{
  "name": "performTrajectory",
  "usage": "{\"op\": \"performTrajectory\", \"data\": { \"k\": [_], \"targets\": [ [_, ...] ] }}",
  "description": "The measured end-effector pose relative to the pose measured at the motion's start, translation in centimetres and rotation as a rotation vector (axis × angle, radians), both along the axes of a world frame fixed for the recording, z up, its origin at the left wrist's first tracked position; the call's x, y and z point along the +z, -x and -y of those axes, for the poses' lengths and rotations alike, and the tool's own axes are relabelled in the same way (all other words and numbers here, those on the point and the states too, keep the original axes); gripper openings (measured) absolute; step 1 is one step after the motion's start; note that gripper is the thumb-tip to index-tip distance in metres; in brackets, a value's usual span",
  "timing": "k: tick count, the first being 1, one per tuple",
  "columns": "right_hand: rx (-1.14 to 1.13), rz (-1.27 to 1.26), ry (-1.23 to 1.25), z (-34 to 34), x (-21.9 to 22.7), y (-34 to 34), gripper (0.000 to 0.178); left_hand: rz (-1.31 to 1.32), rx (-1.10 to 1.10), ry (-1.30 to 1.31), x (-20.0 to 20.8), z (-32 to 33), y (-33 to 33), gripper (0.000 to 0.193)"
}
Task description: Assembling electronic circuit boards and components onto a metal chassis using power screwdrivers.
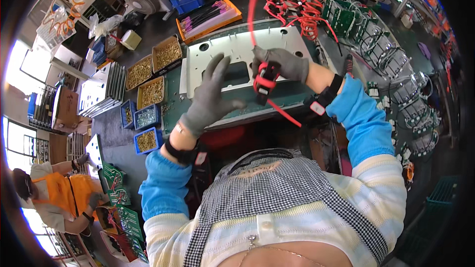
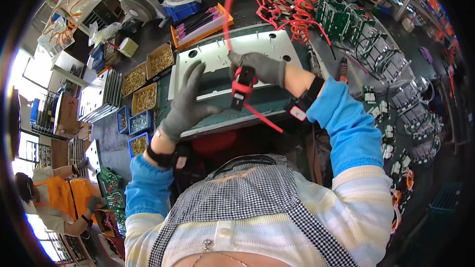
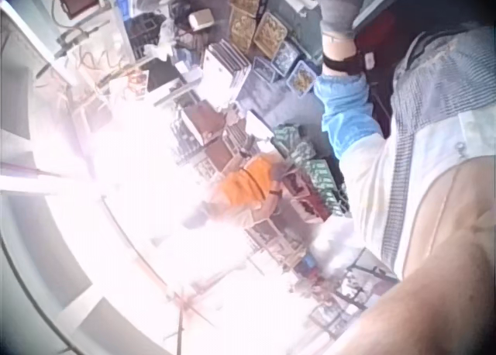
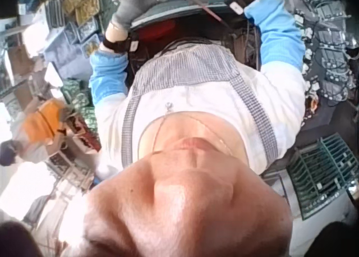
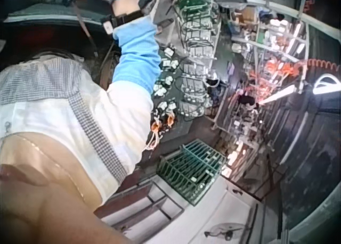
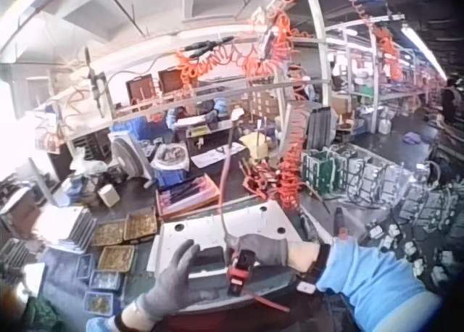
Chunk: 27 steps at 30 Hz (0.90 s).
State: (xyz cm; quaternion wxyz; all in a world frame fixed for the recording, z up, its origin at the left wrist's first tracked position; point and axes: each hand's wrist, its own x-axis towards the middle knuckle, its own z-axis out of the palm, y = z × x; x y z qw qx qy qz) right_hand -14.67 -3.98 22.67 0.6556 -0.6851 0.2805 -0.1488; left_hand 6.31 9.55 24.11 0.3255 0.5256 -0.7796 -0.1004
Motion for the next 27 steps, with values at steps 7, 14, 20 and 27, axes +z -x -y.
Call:
{"op": "performTrajectory", "data": {
  "k": [7,14,20,27],
  "targets": [
    [-0.227,0.268,-0.444,-8.6,-3.6,-3.3,0.040,-0.211,-0.432,0.032,-3.7,-1.8,2.7,0.128],
    [-0.372,0.293,0.069,-12.9,-1.7,0.0,0.024,-0.373,-0.330,0.166,-6.3,-4.1,5.9,0.075],
    [-0.097,-0.475,0.965,-18.7,-1.1,8.7,0.046,-0.571,-0.187,0.250,-9.2,-5.4,6.7,0.053],
    [-0.211,-0.842,1.530,-17.0,-6.3,12.3,0.028,-0.722,-0.159,-0.152,-13.3,-8.6,8.1,0.063]
  ]
}}
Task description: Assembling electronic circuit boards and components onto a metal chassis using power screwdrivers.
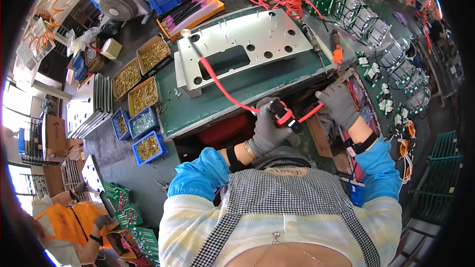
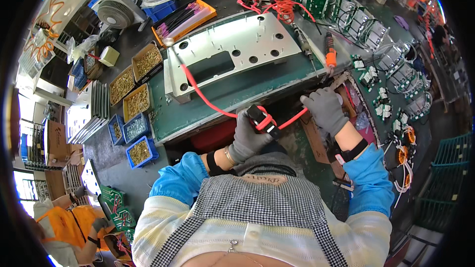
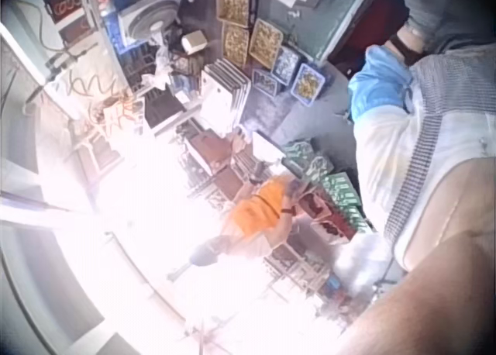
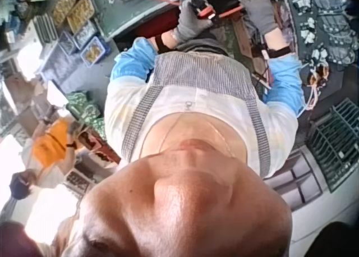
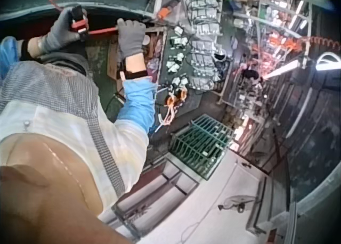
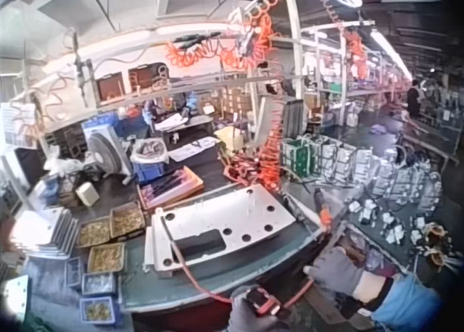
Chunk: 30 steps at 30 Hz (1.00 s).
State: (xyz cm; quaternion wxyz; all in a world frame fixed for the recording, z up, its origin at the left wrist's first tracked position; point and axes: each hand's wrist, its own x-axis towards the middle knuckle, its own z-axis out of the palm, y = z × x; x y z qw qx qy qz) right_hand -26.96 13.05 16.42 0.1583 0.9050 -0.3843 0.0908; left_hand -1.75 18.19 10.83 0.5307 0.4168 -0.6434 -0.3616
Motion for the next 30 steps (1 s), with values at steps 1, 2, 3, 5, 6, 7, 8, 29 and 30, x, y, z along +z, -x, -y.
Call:
{"op": "performTrajectory", "data": {
  "k": [1,2,3,5,6,7,8,29,30],
  "targets": [
    [0.004,-0.016,-0.014,0.5,0.0,-0.1,0.028,-0.012,-0.014,-0.035,-0.6,-0.2,-0.1,0.063],
    [0.011,-0.053,-0.018,1.0,0.2,-0.2,0.026,-0.011,-0.033,-0.097,-1.2,-0.3,-0.4,0.063],
    [0.034,-0.081,-0.025,1.5,0.4,-0.3,0.025,0.070,-0.020,-0.048,-1.8,-0.4,-0.6,0.066],
    [0.057,-0.093,-0.017,2.5,0.8,-0.6,0.024,0.100,-0.102,0.016,-2.9,-0.1,-1.4,0.072],
    [0.091,-0.098,-0.004,3.1,0.9,-0.7,0.024,0.159,-0.198,0.081,-3.4,-0.2,-1.7,0.078],
    [0.087,-0.124,0.029,3.9,0.9,-0.8,0.023,0.163,-0.388,0.040,-3.8,0.0,-2.2,0.097],
    [0.090,-0.115,0.025,4.6,0.8,-0.8,0.023,0.159,-0.371,0.037,-4.1,0.0,-2.3,0.097],
    [-0.268,0.072,-0.289,7.7,-4.3,7.0,0.026,0.204,-0.099,-0.588,-4.7,13.4,8.2,0.055],
    [-0.308,0.116,-0.262,8.1,-4.7,6.6,0.026,0.199,-0.107,-0.571,-5.1,13.8,8.2,0.055]
  ]
}}
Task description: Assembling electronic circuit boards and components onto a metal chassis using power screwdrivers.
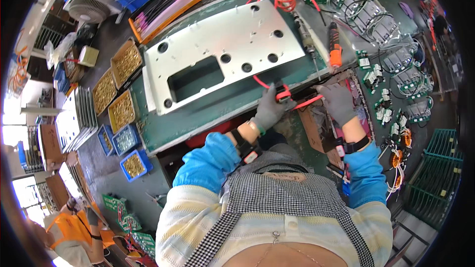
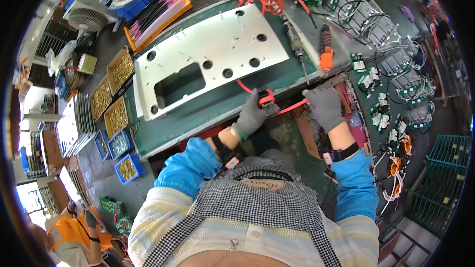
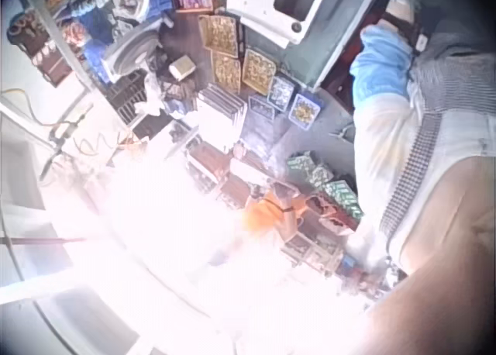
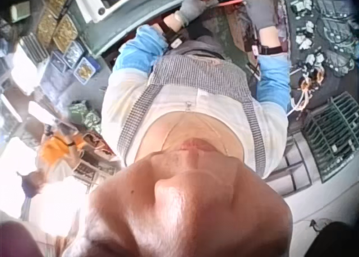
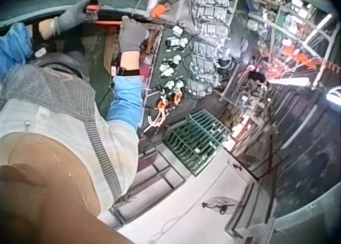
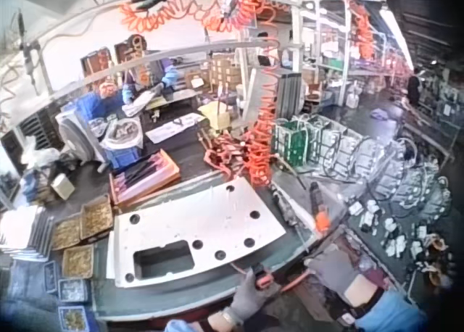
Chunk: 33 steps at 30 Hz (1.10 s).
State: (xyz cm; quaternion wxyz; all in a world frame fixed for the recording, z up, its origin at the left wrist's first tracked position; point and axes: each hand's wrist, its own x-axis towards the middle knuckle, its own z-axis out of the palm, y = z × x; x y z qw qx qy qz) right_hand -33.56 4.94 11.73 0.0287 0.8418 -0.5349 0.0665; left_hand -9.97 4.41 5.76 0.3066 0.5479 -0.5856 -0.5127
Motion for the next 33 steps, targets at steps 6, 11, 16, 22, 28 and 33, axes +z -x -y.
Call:
{"op": "performTrajectory", "data": {
  "k": [6,11,16,22,28,33],
  "targets": [
    [-0.220,0.346,-0.207,0.8,-0.8,-2.4,0.022,-0.210,0.218,0.026,-2.9,3.6,-1.4,0.039],
    [-0.327,0.652,-0.659,0.2,-1.6,-6.6,0.022,0.422,0.140,0.442,-8.0,7.3,-2.8,0.039],
    [-0.349,0.908,-1.070,1.6,-4.3,-10.7,0.021,0.824,0.094,0.631,-12.3,11.3,-0.4,0.041],
    [0.088,0.218,-0.954,7.5,-3.3,-6.9,0.038,0.664,0.136,0.501,-12.1,10.5,-4.9,0.040],
    [-0.300,0.534,-0.554,15.0,0.5,2.9,0.036,0.638,0.107,0.418,-10.9,11.0,-6.8,0.039],
    [-0.565,0.364,-0.362,21.0,-3.8,2.1,0.063,0.635,0.057,0.388,-10.3,11.2,-5.4,0.039]
  ]
}}
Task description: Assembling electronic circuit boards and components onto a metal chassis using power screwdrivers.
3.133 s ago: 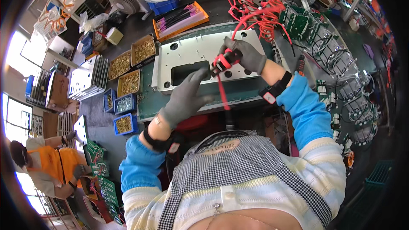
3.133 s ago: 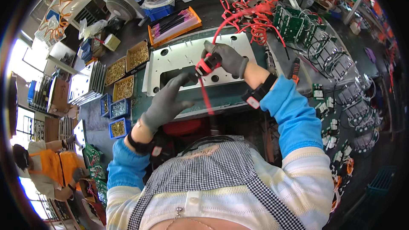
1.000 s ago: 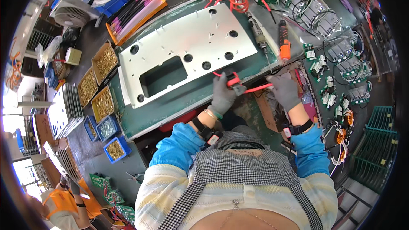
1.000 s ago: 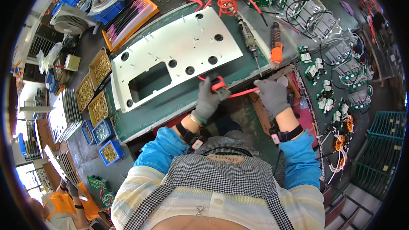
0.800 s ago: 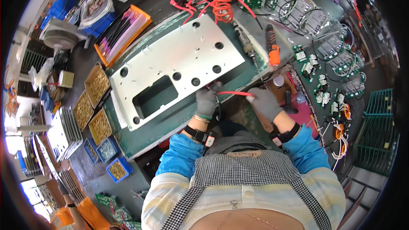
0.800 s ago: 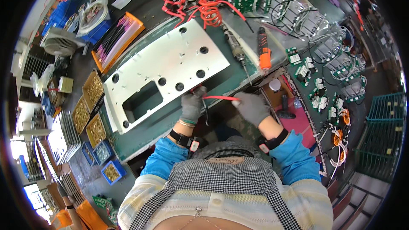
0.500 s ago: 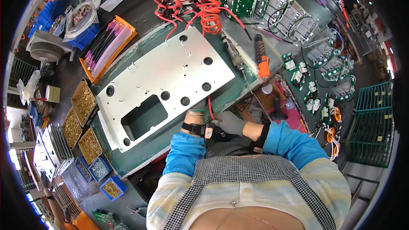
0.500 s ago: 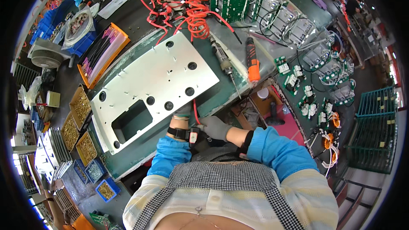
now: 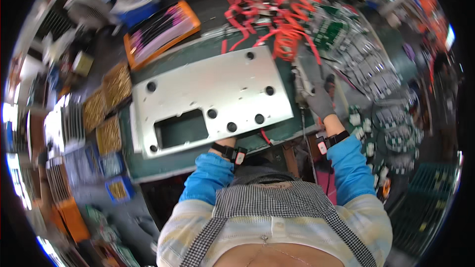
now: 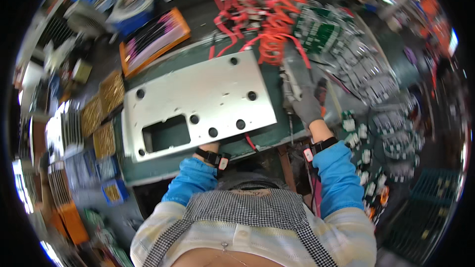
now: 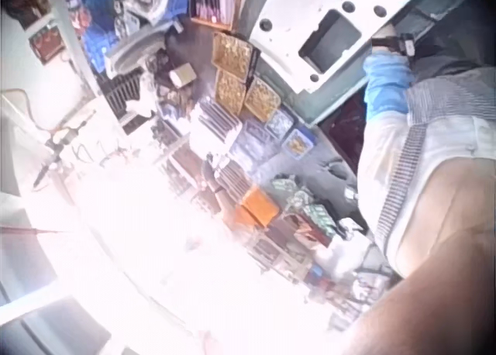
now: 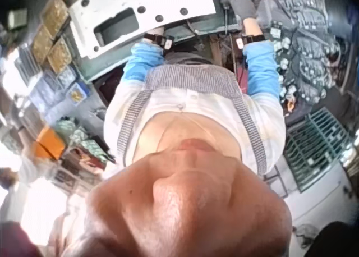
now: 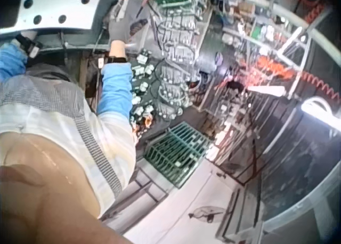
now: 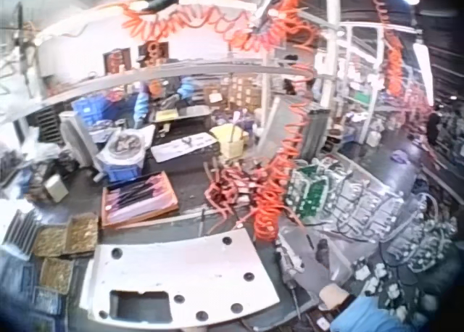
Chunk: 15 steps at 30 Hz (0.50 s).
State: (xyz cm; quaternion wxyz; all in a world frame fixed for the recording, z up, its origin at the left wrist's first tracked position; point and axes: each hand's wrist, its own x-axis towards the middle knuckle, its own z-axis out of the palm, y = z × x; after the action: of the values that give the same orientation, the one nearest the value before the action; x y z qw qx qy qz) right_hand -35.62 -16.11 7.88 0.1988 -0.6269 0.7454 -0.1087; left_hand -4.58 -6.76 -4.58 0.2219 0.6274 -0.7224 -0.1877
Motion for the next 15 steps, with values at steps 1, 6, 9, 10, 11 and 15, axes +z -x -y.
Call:
{"op": "performTrajectory", "data": {
  "k": [1,6,9,10,11,15],
  "targets": [
    [-0.020,-0.055,-0.034,0.8,-0.7,-0.6,0.077,-0.002,0.002,-0.022,0.2,-0.5,-0.1,0.039],
    [0.225,-0.235,0.024,3.2,-2.9,-2.5,0.055,-0.006,-0.061,-0.093,3.8,-3.6,-2.9,0.038],
    [0.227,-0.165,0.055,3.9,-4.2,-1.5,0.046,-0.497,0.256,0.010,7.3,-8.8,-6.4,0.033],
    [0.245,-0.145,0.036,4.1,-4.8,-0.9,0.047,-0.450,0.350,-0.123,8.2,-10.2,-8.4,0.033],
    [0.233,-0.062,0.022,4.2,-5.4,-0.3,0.044,-0.424,0.388,-0.176,8.9,-11.8,-10.2,0.032],
    [-0.094,0.608,-0.164,3.5,-6.6,3.1,0.037,-0.459,0.854,-0.154,10.1,-17.2,-20.0,0.031]
  ]
}}
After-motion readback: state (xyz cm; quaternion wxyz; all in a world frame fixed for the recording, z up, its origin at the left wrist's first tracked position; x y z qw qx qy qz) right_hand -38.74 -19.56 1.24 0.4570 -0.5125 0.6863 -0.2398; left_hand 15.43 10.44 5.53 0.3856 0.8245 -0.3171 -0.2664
